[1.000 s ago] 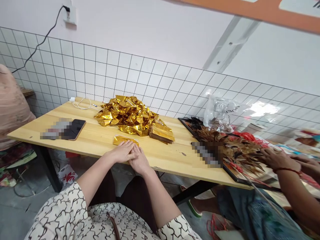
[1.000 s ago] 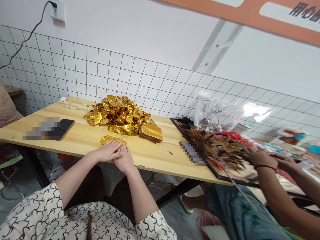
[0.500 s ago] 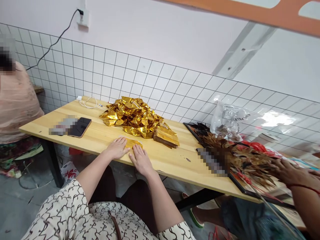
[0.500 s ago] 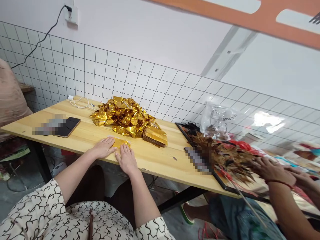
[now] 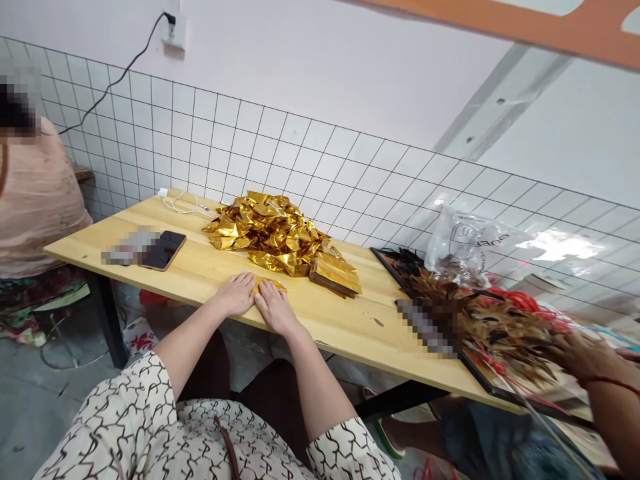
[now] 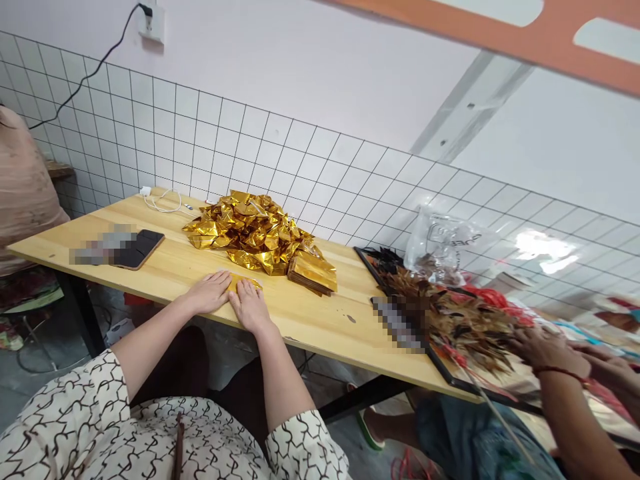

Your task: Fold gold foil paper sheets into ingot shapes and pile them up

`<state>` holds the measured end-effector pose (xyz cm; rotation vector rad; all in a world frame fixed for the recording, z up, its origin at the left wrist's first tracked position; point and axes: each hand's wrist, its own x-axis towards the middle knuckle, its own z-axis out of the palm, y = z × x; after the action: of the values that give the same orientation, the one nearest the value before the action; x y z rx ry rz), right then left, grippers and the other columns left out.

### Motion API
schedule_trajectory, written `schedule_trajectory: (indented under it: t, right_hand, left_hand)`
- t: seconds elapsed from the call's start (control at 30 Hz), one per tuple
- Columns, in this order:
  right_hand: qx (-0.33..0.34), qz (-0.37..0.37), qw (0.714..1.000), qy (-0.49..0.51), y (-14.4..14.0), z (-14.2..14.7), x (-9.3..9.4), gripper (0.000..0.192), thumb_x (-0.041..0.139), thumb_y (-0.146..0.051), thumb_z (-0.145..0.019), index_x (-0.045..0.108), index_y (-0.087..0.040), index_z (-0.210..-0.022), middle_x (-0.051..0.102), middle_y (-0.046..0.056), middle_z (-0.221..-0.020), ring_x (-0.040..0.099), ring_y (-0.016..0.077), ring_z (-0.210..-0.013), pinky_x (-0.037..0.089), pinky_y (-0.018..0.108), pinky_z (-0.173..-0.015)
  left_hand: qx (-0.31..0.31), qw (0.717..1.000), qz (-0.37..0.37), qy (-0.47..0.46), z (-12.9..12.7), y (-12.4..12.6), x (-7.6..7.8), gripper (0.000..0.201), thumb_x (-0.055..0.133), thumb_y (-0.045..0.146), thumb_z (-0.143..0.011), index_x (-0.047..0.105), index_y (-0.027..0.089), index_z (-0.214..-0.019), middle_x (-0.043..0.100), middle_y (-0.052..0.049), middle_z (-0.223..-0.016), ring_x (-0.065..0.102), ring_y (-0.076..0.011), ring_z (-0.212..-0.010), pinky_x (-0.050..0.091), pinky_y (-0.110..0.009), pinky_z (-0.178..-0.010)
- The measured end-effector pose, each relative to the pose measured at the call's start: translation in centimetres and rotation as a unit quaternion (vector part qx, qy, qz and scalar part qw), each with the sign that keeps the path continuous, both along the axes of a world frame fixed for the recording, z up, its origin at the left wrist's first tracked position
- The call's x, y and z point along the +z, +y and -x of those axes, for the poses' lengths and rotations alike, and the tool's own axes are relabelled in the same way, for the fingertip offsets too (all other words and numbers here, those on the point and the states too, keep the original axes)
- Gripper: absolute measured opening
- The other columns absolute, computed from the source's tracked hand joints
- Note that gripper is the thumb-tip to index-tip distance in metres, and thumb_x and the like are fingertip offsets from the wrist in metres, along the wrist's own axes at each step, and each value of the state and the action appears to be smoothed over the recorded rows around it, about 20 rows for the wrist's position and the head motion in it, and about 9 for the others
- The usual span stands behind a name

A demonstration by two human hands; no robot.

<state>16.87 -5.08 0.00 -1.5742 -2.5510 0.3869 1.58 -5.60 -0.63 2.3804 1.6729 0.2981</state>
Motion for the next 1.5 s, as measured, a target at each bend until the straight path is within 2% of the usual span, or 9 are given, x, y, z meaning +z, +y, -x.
schedule_trajectory:
  t: [0.17, 0.3, 0.4, 0.5, 0.83, 1.07, 1.23, 1.37, 1.5]
  right_hand:
    - [-0.039, -0.028, 0.999, 0.005, 0.8, -2.8, -0.4, 0.056, 0.026, -0.048, -0.096, 0.041, -0.019, -0.142, 0.034, 0.010, -0.152, 0.025, 0.0218, -0.142, 0.022, 0.042, -0.113]
    - [-0.049, -0.077, 0.995, 0.027, 1.8, -4.0, -0.4, 0.041, 0.038, -0.037, -0.094, 0.059, -0.024, -0.127, 0.052, 0.008, -0.140, 0.042, 0.0226, -0.133, 0.034, 0.041, -0.106]
    - [-0.076, -0.108, 0.990, 0.052, 2.7, -4.1, -0.7, 0.030, 0.046, -0.026, -0.089, 0.068, -0.024, -0.109, 0.064, 0.008, -0.125, 0.054, 0.0233, -0.119, 0.041, 0.039, -0.100]
    - [-0.099, -0.133, 0.983, 0.084, 3.2, -4.1, -1.1, 0.027, 0.052, -0.020, -0.083, 0.070, -0.021, -0.104, 0.068, 0.009, -0.115, 0.059, 0.0247, -0.109, 0.044, 0.039, -0.095]
    - [-0.126, -0.157, 0.967, 0.157, 3.8, -4.8, -2.2, 0.034, 0.059, -0.019, -0.073, 0.066, -0.021, -0.106, 0.067, 0.008, -0.102, 0.058, 0.0254, -0.100, 0.045, 0.042, -0.091]
    - [-0.113, -0.151, 0.957, 0.220, 4.5, -5.5, -3.3, 0.046, 0.059, -0.019, -0.069, 0.060, -0.024, -0.116, 0.067, 0.005, -0.099, 0.058, 0.0231, -0.096, 0.045, 0.042, -0.091]
    - [-0.118, -0.136, 0.957, 0.226, 4.5, -5.4, -3.2, 0.052, 0.055, -0.017, -0.069, 0.056, -0.020, -0.121, 0.066, 0.004, -0.095, 0.058, 0.0223, -0.093, 0.045, 0.040, -0.090]
    - [-0.117, -0.130, 0.958, 0.228, 4.4, -5.3, -3.1, 0.050, 0.054, -0.016, -0.068, 0.058, -0.019, -0.118, 0.066, 0.003, -0.089, 0.058, 0.0214, -0.088, 0.045, 0.038, -0.088]
    - [-0.109, -0.121, 0.959, 0.232, 4.2, -5.2, -2.8, 0.041, 0.053, -0.016, -0.068, 0.062, -0.019, -0.109, 0.065, 0.002, -0.083, 0.059, 0.0204, -0.083, 0.047, 0.036, -0.082]
  left_hand:
    - [-0.010, 0.998, -0.054, -0.027, 0.3, 0.6, -0.2, 0.049, 0.034, 0.041, -0.094, 0.051, 0.015, -0.132, 0.045, -0.013, -0.146, 0.038, -0.0230, -0.136, 0.031, -0.036, -0.110]
    - [0.009, 0.997, -0.065, -0.048, 0.8, 1.8, 0.4, 0.034, 0.043, 0.036, -0.091, 0.071, 0.017, -0.097, 0.068, -0.012, -0.113, 0.059, -0.0249, -0.110, 0.045, -0.034, -0.093]
    - [0.031, 0.996, -0.056, -0.065, 1.4, 2.5, 0.7, 0.021, 0.055, 0.029, -0.084, 0.074, 0.019, -0.084, 0.071, -0.009, -0.096, 0.062, -0.0248, -0.099, 0.048, -0.033, -0.084]
    - [0.038, 0.989, -0.083, -0.118, 2.0, 2.8, 0.4, 0.017, 0.063, 0.026, -0.079, 0.073, 0.020, -0.091, 0.071, -0.007, -0.102, 0.061, -0.0236, -0.101, 0.048, -0.032, -0.088]
    - [0.060, 0.980, -0.073, -0.177, 2.3, 2.8, -0.2, 0.047, 0.066, 0.025, -0.076, 0.060, 0.018, -0.122, 0.061, -0.010, -0.128, 0.053, -0.0263, -0.119, 0.041, -0.037, -0.103]
    - [0.069, 0.977, -0.066, -0.189, 2.4, 2.3, 0.3, 0.058, 0.067, 0.024, -0.075, 0.052, 0.018, -0.131, 0.063, -0.010, -0.123, 0.053, -0.0264, -0.118, 0.043, -0.037, -0.101]
    - [0.071, 0.976, -0.064, -0.194, 2.5, 2.5, 0.2, 0.062, 0.067, 0.021, -0.073, 0.050, 0.017, -0.132, 0.063, -0.010, -0.124, 0.054, -0.0268, -0.117, 0.043, -0.037, -0.101]
    - [0.074, 0.973, -0.077, -0.206, 2.5, 2.8, -0.1, 0.063, 0.068, 0.017, -0.070, 0.052, 0.018, -0.131, 0.063, -0.009, -0.122, 0.056, -0.0264, -0.115, 0.044, -0.036, -0.100]
    - [0.085, 0.968, -0.061, -0.230, 2.6, 2.8, 0.0, 0.058, 0.066, 0.014, -0.069, 0.056, 0.021, -0.126, 0.068, -0.006, -0.113, 0.062, -0.0236, -0.104, 0.048, -0.033, -0.093]
